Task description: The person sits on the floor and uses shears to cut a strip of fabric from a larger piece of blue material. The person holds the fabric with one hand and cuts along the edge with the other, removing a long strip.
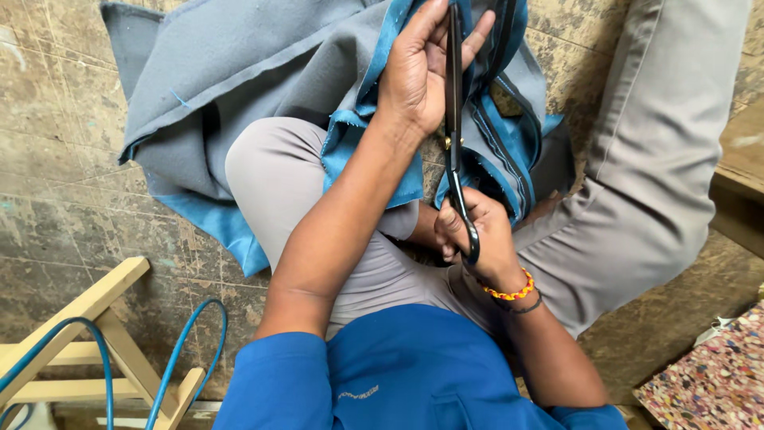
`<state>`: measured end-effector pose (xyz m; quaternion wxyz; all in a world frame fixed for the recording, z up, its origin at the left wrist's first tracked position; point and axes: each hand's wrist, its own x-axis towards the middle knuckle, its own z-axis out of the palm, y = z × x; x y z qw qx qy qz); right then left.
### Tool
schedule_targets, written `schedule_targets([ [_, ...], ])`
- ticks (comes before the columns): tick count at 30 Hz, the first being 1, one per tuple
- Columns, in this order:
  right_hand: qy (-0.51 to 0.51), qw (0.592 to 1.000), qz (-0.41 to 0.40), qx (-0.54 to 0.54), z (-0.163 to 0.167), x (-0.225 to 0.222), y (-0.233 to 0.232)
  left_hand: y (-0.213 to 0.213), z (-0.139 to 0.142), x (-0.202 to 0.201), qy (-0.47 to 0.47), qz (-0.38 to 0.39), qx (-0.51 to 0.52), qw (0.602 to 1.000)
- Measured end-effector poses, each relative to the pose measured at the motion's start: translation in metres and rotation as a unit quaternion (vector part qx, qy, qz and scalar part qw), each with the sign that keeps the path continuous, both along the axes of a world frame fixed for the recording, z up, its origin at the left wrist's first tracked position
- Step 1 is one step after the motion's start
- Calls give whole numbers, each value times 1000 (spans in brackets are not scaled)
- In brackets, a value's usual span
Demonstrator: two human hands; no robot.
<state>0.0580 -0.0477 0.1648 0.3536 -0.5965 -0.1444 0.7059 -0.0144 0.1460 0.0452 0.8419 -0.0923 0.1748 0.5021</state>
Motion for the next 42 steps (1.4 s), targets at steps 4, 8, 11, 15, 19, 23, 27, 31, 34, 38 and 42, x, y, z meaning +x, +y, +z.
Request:
schedule_targets([
  [4, 25, 1000, -16, -4, 4, 6, 1, -2, 2, 0, 21, 4, 6, 1000],
  [8, 31, 999, -16, -15, 10, 6, 5, -4, 2, 0, -10, 7, 20, 1000],
  [11, 35, 999, -19, -17, 12, 6, 7, -4, 0, -1, -1, 5, 3, 1000],
  [15, 35, 999, -18, -20, 13, 7, 10, -5, -2, 1, -22, 13, 29, 999],
  [19, 33, 999, -20, -18, 14, 7, 11, -7, -4, 2, -7, 9, 23, 1000],
  [23, 24, 999, -17, -25, 14, 6, 11, -8, -5, 1, -3, 3, 39, 999],
  [27, 14, 1000, -15, -24, 13, 6, 10, -9, -3, 0, 10, -3, 52, 999],
  [31, 24, 999, -21, -15, 14, 6, 9, -8, 2, 1, 23, -4, 44, 999],
  [34, 27, 1000, -5, -3, 15, 12, 9, -8, 7, 1, 12, 1, 54, 998],
  [38, 26, 999, 19, 7, 18, 17, 11, -7, 14, 0, 25, -8, 39, 999],
  [42, 26, 999, 18, 7, 17, 18, 14, -5, 19, 0, 12, -9, 57, 998],
])
